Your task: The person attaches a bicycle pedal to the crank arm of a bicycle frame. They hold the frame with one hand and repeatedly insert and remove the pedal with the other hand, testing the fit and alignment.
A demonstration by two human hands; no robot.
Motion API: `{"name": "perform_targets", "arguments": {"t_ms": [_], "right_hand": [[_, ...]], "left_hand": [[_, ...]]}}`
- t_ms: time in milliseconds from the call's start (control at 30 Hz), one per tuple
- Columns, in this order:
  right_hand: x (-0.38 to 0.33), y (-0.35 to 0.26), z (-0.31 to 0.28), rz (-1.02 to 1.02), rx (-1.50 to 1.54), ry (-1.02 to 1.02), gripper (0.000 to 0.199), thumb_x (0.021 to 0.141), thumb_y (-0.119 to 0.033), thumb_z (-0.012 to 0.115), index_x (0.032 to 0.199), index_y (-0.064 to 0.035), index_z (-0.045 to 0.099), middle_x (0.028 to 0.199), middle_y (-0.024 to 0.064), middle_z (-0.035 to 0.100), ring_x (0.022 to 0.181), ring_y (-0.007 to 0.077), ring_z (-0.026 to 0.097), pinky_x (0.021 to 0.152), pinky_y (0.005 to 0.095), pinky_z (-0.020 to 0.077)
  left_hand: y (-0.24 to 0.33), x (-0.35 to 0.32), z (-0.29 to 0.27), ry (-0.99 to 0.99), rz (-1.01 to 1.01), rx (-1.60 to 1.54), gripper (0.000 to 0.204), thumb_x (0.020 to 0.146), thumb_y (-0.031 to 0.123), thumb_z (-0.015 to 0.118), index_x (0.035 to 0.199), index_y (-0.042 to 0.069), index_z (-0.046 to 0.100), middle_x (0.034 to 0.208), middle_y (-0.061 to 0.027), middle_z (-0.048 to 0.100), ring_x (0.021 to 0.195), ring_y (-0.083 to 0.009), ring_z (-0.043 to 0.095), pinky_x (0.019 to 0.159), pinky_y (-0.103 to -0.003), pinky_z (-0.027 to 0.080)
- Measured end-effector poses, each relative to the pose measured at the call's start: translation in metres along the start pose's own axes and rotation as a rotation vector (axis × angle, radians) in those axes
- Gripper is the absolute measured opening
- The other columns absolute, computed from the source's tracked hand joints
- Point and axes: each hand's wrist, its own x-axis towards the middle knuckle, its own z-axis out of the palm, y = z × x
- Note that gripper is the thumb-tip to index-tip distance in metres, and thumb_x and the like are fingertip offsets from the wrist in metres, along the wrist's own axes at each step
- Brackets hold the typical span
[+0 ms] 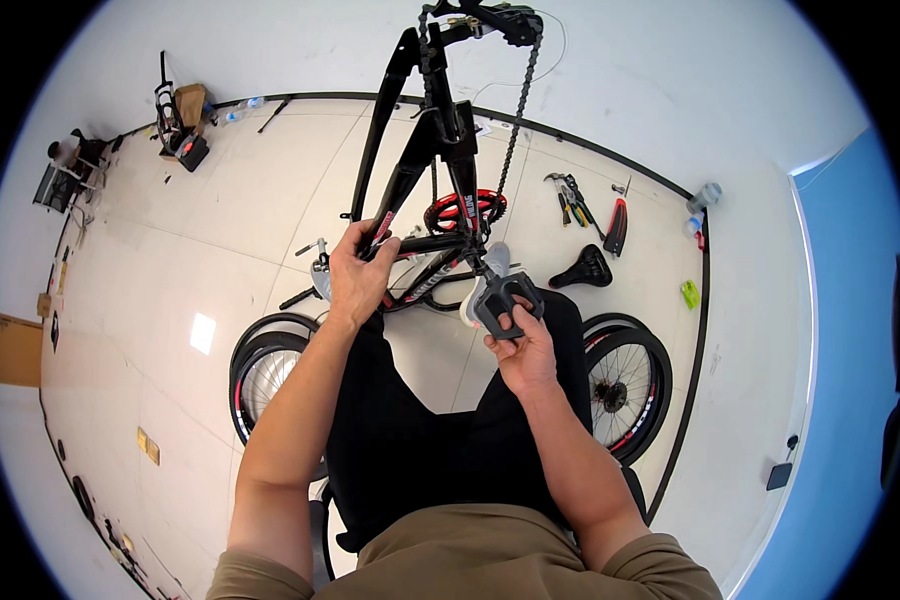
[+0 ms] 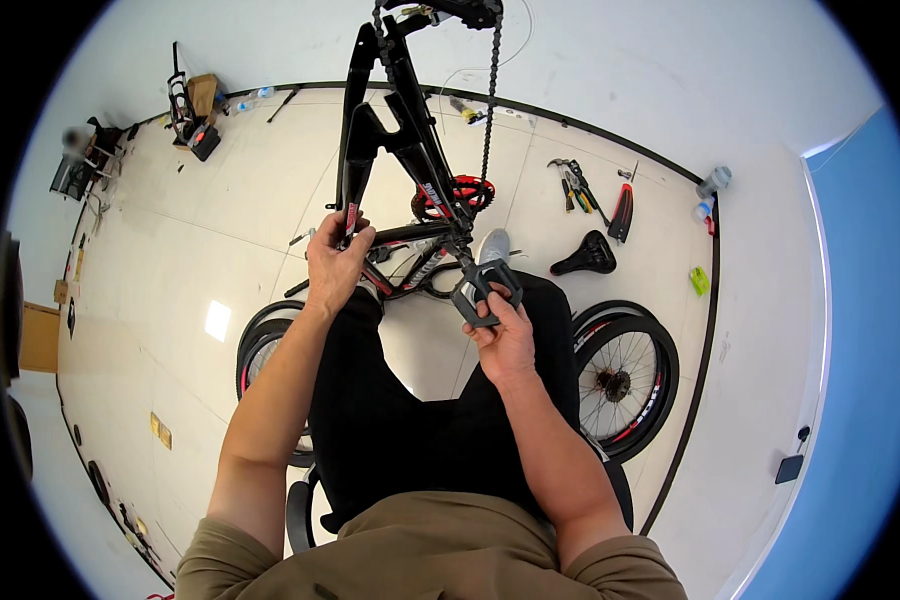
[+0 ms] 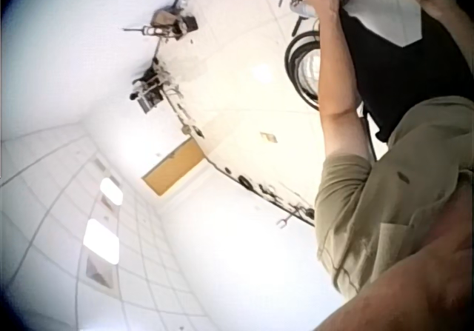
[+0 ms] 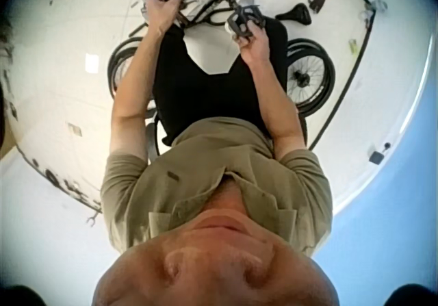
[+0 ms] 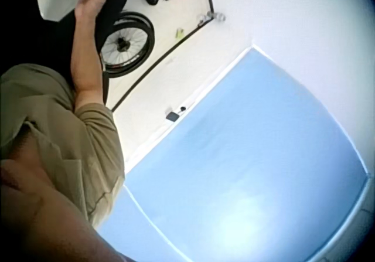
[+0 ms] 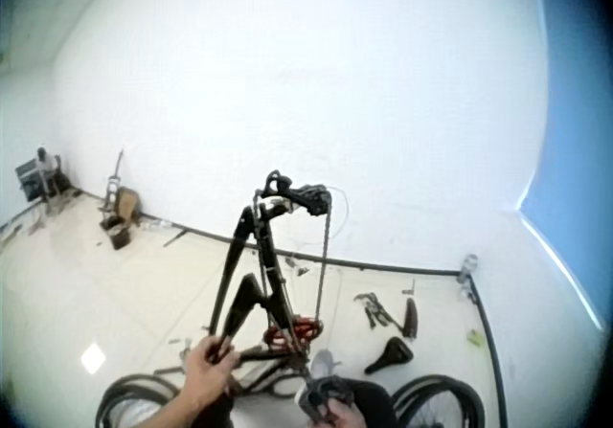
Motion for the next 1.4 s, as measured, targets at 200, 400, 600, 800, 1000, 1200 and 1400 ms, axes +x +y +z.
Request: {"name": "perform_targets", "arguments": {"t_ms": [200,400,600,800,1000,1200,1400], "right_hand": [[-0.015,0.003,0.011,-0.109,-0.162,0.014,0.025,0.094,-0.011,0.062,0.119,-0.0047,0.062,0.084,0.0029,0.062,0.054,0.0096,0.049,0.065,0.0349,0.0549],[-0.036,0.015,0.027,-0.18,-0.245,0.071,0.031,0.095,-0.009,0.06,0.125,-0.0019,0.06,0.093,0.0056,0.065,0.063,0.0107,0.055,0.065,0.0352,0.0567],[-0.042,0.022,0.033,-0.153,-0.265,0.057,0.03,0.097,-0.01,0.057,0.127,-0.0039,0.059,0.092,0.0047,0.064,0.064,0.0114,0.054,0.068,0.0368,0.0565],[-0.043,0.026,0.037,-0.14,-0.248,0.074,0.031,0.097,-0.009,0.059,0.127,-0.0042,0.059,0.091,0.0038,0.063,0.064,0.0111,0.054,0.068,0.0372,0.0568],[-0.044,0.03,0.038,-0.118,-0.239,0.079,0.034,0.096,-0.009,0.062,0.13,-0.0044,0.058,0.09,0.004,0.061,0.064,0.0113,0.054,0.069,0.0373,0.0574],[-0.042,0.032,0.035,-0.138,-0.229,0.111,0.033,0.097,-0.009,0.061,0.129,-0.0038,0.06,0.09,0.004,0.063,0.064,0.0103,0.054,0.069,0.035,0.0576],[-0.039,0.034,0.038,-0.159,-0.254,0.097,0.033,0.097,-0.009,0.061,0.129,-0.0037,0.06,0.089,0.004,0.063,0.064,0.0101,0.054,0.069,0.0357,0.0582]], "left_hand": [[-0.01,-0.008,-0.003,0.024,0.052,0.132,0.03,0.089,0.013,0.068,0.116,0.001,0.063,0.096,-0.011,0.07,0.084,-0.0171,0.065,0.079,-0.031,0.052],[-0.013,-0.014,-0.006,-0.014,0.043,0.139,0.035,0.092,0.006,0.065,0.127,0.003,0.061,0.104,-0.0114,0.07,0.092,-0.0183,0.066,0.085,-0.03,0.052],[-0.011,-0.021,-0.014,-0.065,0.049,0.107,0.042,0.095,0.005,0.064,0.137,0.004,0.057,0.111,-0.0065,0.07,0.102,-0.0123,0.063,0.095,-0.026,0.048],[0.004,-0.02,-0.018,-0.104,0.047,0.204,0.046,0.093,0.003,0.063,0.138,0.01,0.057,0.115,-0.014,0.072,0.103,-0.0206,0.069,0.092,-0.03,0.051],[-0.018,-0.019,-0.016,-0.05,0.168,0.185,0.045,0.093,0.006,0.065,0.137,0.012,0.058,0.107,-0.0142,0.073,0.092,-0.0201,0.069,0.086,-0.032,0.053],[-0.021,-0.019,-0.013,-0.046,0.198,0.255,0.045,0.093,0.007,0.066,0.137,0.011,0.058,0.099,-0.0157,0.072,0.084,-0.0246,0.07,0.081,-0.033,0.054],[-0.01,-0.027,-0.014,-0.027,0.223,0.197,0.046,0.094,0.005,0.063,0.139,0.01,0.055,0.104,-0.0142,0.072,0.077,-0.023,0.07,0.069,-0.032,0.056]]}}
